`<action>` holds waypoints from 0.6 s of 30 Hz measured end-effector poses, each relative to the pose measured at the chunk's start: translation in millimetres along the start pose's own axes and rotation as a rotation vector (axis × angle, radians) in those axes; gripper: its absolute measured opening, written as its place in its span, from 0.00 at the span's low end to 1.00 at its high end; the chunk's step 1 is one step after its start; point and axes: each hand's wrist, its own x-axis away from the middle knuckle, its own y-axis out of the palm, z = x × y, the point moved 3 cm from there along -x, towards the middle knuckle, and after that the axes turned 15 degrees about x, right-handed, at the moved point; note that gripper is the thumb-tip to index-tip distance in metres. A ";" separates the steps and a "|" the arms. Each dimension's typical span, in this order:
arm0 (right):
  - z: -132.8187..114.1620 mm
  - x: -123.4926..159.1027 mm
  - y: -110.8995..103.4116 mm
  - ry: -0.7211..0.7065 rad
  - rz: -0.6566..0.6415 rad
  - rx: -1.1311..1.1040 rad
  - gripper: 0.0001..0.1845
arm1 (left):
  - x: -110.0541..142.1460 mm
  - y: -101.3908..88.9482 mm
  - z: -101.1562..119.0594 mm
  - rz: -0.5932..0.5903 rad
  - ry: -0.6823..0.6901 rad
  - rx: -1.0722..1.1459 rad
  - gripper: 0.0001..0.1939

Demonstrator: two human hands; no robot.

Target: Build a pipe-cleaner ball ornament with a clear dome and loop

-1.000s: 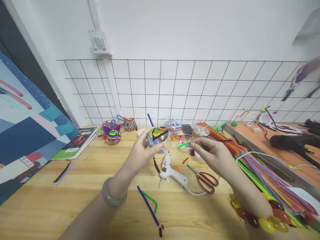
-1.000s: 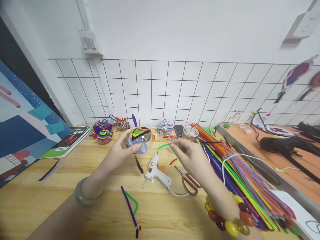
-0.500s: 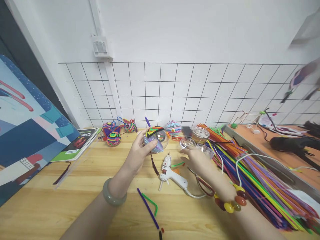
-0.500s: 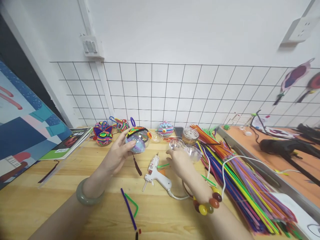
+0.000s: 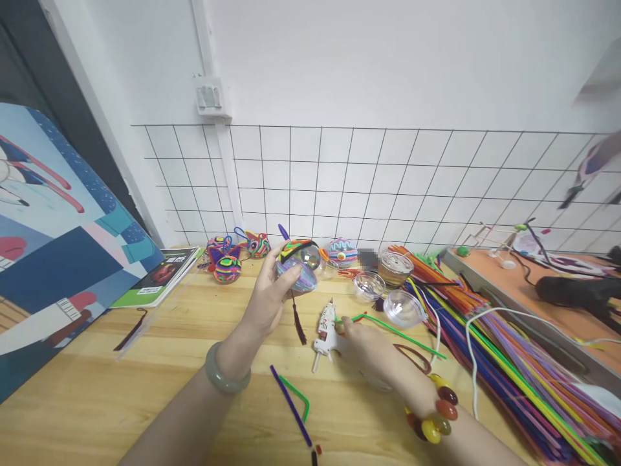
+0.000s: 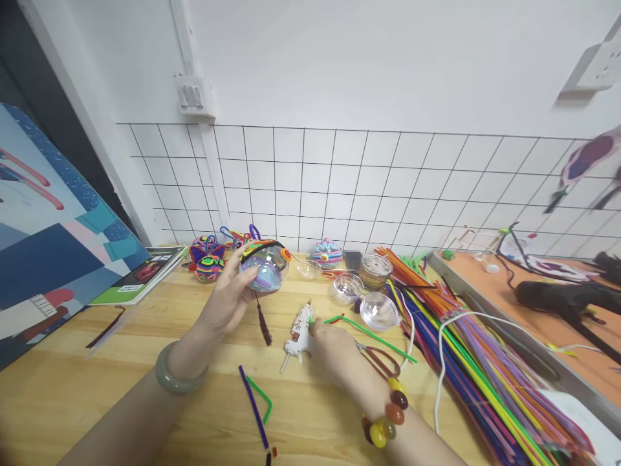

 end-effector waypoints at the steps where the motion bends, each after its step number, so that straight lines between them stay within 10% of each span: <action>1: -0.6 1.2 -0.5 0.005 -0.002 -0.012 0.16 | 0.0 0.2 1.0 0.002 0.017 -0.007 0.31; 18: 14.6 -2.3 -24.5 0.004 0.151 -0.543 0.16 | -10.9 -12.3 24.2 0.046 0.150 0.098 0.26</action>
